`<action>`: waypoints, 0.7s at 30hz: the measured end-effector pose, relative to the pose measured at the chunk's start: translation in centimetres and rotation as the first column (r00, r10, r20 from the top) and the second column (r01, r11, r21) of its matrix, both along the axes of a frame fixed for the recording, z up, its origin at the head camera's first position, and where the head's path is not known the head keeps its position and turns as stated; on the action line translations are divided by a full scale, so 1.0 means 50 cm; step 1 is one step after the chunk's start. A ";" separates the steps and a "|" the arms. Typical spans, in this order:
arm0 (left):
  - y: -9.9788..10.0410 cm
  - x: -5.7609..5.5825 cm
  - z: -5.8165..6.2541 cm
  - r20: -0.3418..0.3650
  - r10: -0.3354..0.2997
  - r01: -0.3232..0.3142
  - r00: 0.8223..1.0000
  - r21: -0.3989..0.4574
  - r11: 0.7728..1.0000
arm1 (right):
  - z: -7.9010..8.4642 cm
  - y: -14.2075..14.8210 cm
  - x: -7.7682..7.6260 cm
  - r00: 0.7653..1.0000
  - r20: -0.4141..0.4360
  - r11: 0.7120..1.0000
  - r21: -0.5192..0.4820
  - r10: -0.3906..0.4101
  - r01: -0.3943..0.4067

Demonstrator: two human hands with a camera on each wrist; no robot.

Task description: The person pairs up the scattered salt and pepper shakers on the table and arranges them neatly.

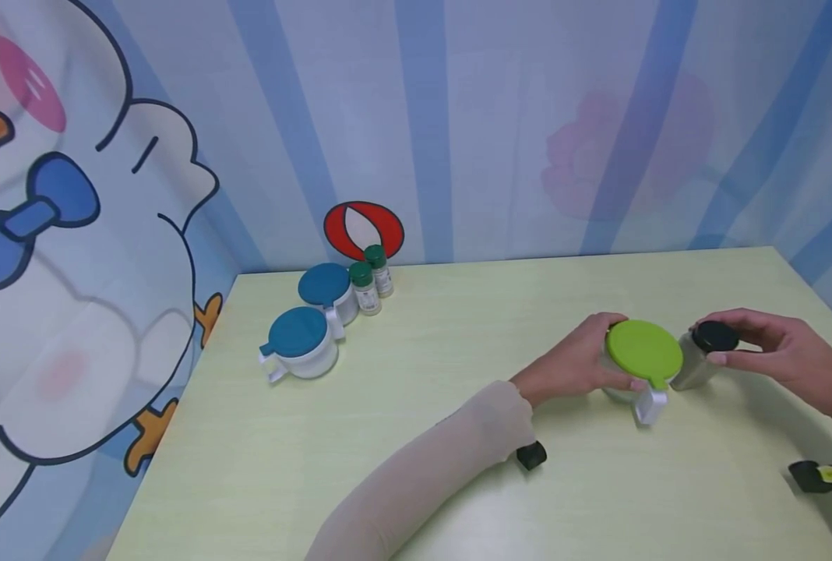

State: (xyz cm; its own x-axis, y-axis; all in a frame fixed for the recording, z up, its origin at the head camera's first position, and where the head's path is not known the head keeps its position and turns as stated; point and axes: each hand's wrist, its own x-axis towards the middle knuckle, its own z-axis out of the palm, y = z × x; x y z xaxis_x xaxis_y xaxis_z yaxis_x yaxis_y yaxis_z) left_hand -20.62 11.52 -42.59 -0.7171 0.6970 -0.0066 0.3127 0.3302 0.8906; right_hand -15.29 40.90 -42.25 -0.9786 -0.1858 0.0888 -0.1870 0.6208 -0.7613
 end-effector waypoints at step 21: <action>0.001 0.009 -0.001 0.073 0.028 -0.029 0.997 0.003 1.000 | 0.001 0.007 -0.010 0.999 -0.005 0.999 -0.016 0.033 -0.033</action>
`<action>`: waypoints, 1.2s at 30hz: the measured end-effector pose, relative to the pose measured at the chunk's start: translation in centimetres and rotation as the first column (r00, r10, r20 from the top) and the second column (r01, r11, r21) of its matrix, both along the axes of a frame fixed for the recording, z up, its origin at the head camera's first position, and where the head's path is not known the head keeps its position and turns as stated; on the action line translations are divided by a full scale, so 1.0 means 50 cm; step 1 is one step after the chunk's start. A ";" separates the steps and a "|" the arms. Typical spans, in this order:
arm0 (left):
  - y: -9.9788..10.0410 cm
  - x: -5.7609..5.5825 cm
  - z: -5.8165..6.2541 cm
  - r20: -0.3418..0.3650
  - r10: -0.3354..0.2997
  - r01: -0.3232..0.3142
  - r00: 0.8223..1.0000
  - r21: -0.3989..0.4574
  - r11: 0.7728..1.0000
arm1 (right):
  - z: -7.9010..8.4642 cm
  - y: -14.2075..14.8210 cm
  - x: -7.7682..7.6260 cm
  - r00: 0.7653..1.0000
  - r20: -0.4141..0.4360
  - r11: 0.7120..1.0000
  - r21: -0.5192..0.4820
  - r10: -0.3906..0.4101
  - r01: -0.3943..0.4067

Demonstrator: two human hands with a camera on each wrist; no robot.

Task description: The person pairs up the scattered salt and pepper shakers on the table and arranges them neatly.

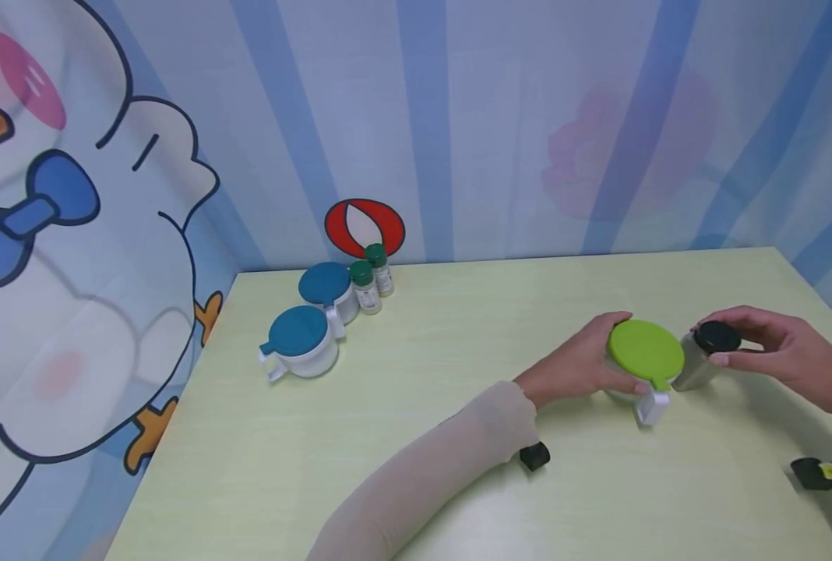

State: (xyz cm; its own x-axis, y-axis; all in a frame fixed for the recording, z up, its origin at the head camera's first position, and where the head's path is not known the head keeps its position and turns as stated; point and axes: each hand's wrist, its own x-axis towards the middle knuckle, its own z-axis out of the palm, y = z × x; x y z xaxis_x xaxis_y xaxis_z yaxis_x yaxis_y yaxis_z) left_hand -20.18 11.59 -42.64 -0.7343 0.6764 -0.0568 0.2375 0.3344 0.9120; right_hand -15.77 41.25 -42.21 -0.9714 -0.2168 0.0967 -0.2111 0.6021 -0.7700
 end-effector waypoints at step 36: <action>0.005 -0.002 0.000 0.020 0.029 -0.029 0.999 0.006 1.000 | -0.001 0.003 0.001 1.000 0.001 0.999 0.021 0.024 -0.024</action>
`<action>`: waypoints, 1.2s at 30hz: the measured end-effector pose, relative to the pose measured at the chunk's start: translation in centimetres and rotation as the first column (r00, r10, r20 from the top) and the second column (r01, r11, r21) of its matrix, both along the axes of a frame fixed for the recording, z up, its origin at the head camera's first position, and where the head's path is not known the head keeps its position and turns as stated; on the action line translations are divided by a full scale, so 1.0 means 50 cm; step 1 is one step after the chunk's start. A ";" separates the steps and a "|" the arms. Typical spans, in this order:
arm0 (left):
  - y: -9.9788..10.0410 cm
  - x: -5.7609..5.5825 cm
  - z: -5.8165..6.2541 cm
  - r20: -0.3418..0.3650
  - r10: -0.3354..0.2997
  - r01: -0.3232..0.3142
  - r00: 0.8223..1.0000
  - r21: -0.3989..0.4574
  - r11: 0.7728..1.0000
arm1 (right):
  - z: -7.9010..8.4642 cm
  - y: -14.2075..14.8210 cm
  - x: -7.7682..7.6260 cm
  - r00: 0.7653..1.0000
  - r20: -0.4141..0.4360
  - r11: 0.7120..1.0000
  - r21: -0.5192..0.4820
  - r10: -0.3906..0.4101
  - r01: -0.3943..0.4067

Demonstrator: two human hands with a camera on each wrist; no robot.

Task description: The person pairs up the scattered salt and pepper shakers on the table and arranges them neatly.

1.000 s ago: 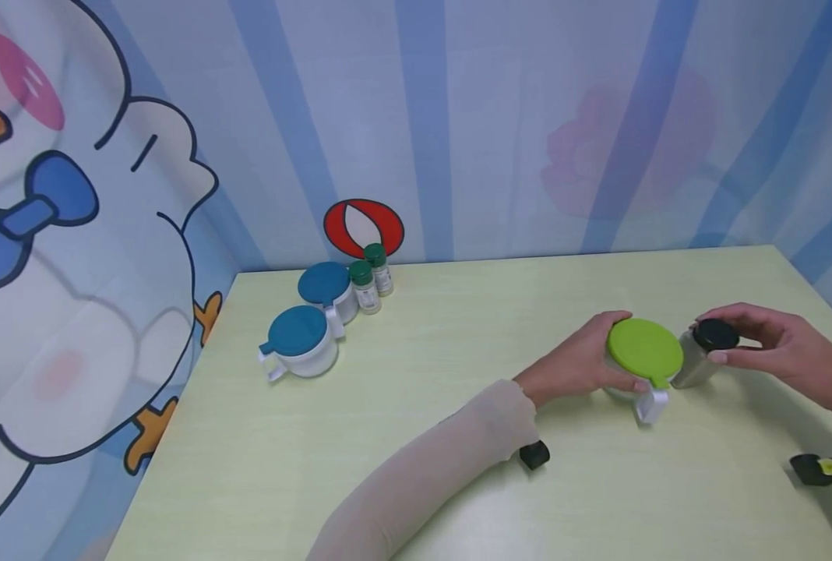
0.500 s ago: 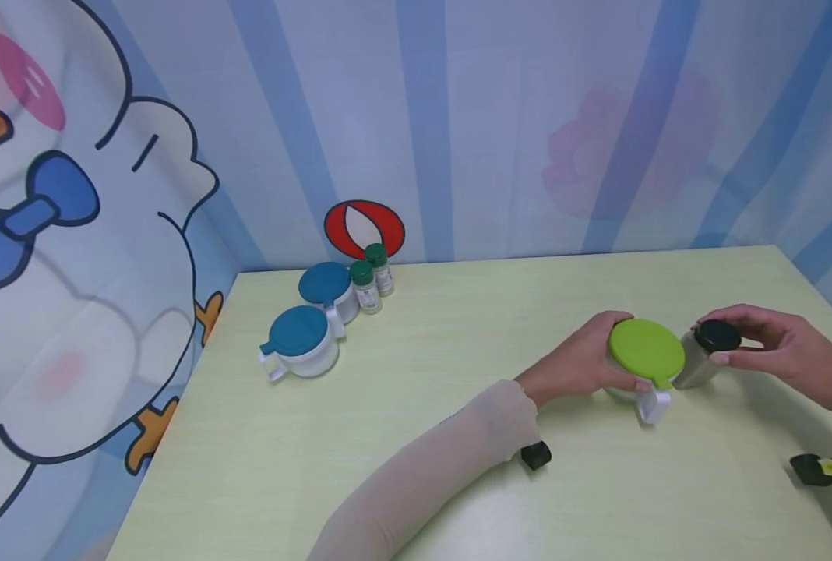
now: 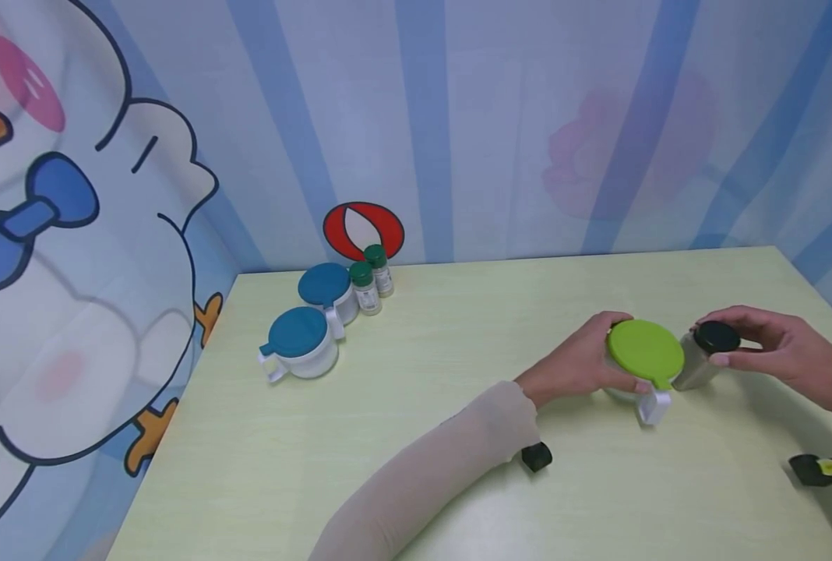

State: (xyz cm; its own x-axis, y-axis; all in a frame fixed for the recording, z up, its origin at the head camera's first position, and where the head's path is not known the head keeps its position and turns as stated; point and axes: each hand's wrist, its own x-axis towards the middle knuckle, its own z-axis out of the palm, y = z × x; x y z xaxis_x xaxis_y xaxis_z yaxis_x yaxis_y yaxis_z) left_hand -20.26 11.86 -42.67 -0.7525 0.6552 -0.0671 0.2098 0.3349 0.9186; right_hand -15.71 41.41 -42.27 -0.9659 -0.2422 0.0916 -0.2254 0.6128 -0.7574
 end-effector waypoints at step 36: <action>0.000 -0.004 -0.003 0.027 0.005 -0.005 1.000 0.015 1.000 | -0.008 0.006 -0.008 1.000 -0.006 1.000 -0.022 0.005 -0.005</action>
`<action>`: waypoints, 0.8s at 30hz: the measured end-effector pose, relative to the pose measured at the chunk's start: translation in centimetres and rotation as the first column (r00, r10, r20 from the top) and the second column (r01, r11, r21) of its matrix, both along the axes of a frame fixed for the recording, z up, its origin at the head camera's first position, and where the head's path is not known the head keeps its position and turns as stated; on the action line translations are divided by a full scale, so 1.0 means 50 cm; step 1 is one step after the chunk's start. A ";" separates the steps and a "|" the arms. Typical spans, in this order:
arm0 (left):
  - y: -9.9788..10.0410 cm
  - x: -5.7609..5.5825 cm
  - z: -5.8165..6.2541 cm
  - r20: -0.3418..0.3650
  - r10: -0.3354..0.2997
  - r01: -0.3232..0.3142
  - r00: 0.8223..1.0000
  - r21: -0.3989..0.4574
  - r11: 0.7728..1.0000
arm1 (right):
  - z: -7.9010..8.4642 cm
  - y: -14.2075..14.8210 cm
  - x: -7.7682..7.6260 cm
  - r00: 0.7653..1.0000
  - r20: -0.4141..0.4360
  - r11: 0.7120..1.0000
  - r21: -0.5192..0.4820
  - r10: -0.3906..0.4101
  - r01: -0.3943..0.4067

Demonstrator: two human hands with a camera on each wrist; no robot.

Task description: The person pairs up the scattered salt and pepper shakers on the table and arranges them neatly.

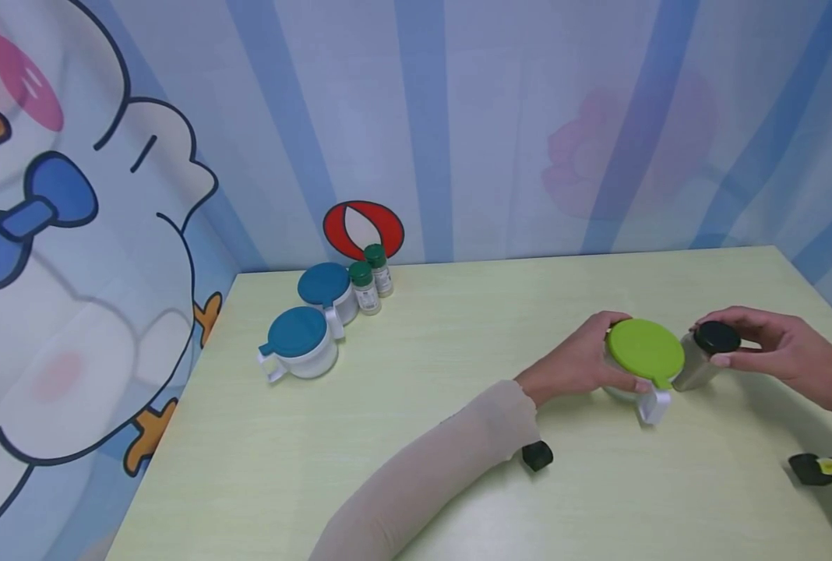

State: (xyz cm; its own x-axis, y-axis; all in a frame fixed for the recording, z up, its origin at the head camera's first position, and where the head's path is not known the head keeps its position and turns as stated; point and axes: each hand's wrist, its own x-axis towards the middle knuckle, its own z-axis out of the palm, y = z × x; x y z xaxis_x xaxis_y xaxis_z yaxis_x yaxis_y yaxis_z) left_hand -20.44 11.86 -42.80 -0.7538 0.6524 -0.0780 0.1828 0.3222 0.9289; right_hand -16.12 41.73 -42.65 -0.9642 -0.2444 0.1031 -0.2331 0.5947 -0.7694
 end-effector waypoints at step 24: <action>0.008 0.000 -0.002 0.000 0.027 -0.027 1.000 0.000 1.000 | 0.010 0.002 0.003 0.999 0.004 0.999 -0.003 0.046 -0.046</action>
